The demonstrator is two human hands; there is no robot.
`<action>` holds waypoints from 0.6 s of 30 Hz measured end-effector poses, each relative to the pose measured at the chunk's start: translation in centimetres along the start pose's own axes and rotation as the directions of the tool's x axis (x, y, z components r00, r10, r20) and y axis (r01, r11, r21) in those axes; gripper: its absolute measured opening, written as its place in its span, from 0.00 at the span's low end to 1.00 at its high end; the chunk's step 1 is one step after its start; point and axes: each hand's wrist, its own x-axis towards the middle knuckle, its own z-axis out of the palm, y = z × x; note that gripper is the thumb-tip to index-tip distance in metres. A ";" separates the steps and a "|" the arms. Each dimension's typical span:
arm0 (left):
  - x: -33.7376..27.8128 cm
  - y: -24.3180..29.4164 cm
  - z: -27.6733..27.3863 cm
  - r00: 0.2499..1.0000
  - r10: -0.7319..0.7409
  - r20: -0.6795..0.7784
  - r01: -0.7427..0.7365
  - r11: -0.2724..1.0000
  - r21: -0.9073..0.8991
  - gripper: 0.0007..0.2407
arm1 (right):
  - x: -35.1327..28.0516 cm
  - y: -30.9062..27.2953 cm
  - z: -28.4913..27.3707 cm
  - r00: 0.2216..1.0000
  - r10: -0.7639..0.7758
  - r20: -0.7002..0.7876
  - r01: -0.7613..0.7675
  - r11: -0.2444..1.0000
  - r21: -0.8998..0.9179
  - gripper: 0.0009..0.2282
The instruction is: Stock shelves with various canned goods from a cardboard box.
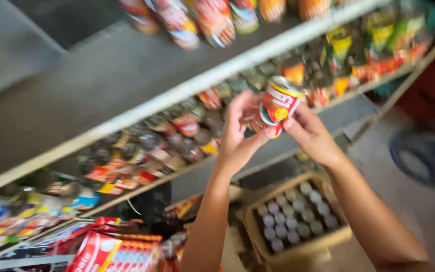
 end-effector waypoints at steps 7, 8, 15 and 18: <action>6.9 11.1 -5.9 0.921 0.325 -0.216 -0.219 0.888 0.403 0.35 | 14.3 -7.4 7.7 0.948 -0.307 0.088 0.319 0.899 -0.301 0.15; 7.8 10.7 -7.3 0.872 0.408 -0.272 -0.184 0.786 0.590 0.37 | 16.3 -6.7 7.9 0.946 -0.312 0.084 0.323 0.908 -0.266 0.15; 10.5 8.4 -13.4 0.892 0.311 -0.327 -0.037 0.773 0.634 0.33 | 22.4 -4.6 7.8 0.986 -0.015 0.167 0.027 0.997 -0.071 0.16; 10.7 7.2 -14.0 0.911 0.263 -0.317 0.045 0.701 0.712 0.29 | 22.6 -3.4 7.1 0.983 0.055 0.173 -0.039 0.994 -0.097 0.16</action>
